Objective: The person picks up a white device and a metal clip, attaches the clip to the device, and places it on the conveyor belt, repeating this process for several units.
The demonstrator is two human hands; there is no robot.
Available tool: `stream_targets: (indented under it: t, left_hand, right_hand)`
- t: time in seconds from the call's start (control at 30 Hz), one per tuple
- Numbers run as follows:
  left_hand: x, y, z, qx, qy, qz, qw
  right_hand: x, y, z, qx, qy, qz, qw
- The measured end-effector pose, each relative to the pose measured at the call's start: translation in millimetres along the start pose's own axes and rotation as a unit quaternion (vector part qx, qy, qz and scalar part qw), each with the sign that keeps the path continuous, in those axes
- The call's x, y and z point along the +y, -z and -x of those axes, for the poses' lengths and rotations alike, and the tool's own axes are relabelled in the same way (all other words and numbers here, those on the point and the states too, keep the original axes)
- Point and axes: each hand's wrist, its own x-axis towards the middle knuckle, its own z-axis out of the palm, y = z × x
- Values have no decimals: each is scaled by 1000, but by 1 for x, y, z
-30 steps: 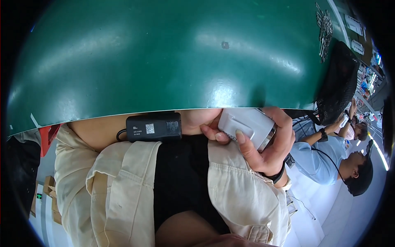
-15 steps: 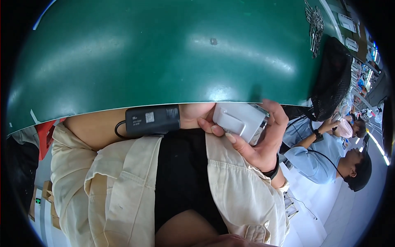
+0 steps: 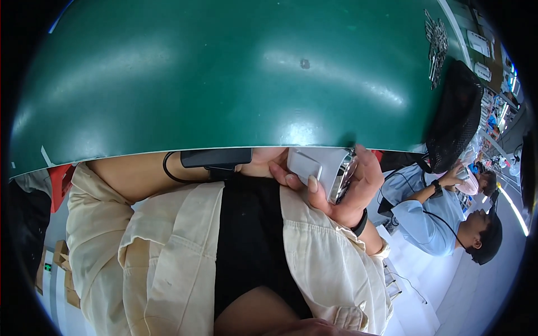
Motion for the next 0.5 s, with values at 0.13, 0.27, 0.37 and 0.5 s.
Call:
stream_targets:
  t: [0.13, 0.27, 0.37, 0.5]
  left_hand:
    - [-5, 4, 24, 2, -3, 7, 1000]
    - [-9, 2, 21, 5, -6, 8, 1000]
    - [-10, 0, 22, 9, -10, 7, 1000]
    - [-11, -7, 15, 11, -12, 6, 1000]
  right_hand:
    - [0, -3, 1, 5, 4, 3, 1000]
    - [-5, 0, 2, -34, -11, 14, 999]
    - [-6, -1, 3, -30, -8, 14, 999]
    - [-9, -2, 5, -26, -8, 19, 999]
